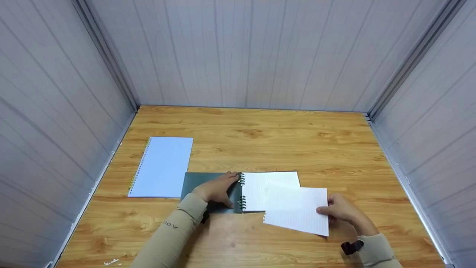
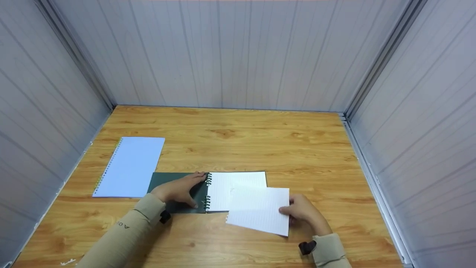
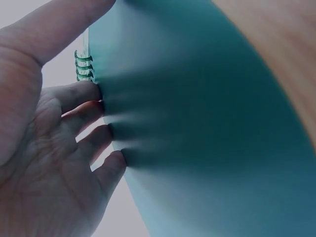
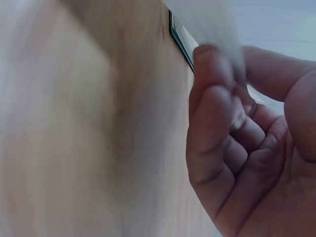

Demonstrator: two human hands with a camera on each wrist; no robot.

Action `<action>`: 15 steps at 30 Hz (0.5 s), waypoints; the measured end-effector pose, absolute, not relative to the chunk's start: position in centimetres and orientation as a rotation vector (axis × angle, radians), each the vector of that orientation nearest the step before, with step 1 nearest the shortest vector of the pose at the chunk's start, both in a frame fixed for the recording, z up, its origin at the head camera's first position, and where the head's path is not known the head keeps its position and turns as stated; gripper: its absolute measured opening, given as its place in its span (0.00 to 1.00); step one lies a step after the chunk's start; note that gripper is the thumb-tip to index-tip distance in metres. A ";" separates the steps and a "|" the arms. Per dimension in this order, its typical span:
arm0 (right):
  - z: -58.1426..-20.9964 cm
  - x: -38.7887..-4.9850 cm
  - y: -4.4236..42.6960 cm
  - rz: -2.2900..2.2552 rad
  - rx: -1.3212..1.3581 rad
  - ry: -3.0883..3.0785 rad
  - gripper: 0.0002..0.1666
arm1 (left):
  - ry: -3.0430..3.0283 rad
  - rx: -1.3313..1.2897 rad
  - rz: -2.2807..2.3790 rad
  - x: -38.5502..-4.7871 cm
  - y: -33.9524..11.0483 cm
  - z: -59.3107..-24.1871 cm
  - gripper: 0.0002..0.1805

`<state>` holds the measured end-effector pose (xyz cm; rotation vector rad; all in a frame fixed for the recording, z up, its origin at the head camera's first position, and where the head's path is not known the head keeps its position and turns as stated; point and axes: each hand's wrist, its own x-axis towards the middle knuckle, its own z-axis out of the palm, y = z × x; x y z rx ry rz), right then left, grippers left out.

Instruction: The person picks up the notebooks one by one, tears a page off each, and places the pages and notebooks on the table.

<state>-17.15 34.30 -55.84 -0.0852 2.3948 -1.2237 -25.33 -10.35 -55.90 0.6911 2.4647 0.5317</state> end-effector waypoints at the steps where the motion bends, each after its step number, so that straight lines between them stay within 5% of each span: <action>1: -55.8 -17.3 34.3 -1.225 -0.075 2.409 0.12 | 2.466 0.688 0.541 -25.3 -10.4 -55.9 0.58; 15: -54.0 -19.3 35.2 -1.272 0.065 2.545 0.18 | 2.494 0.701 0.538 -25.2 -10.2 -56.2 0.58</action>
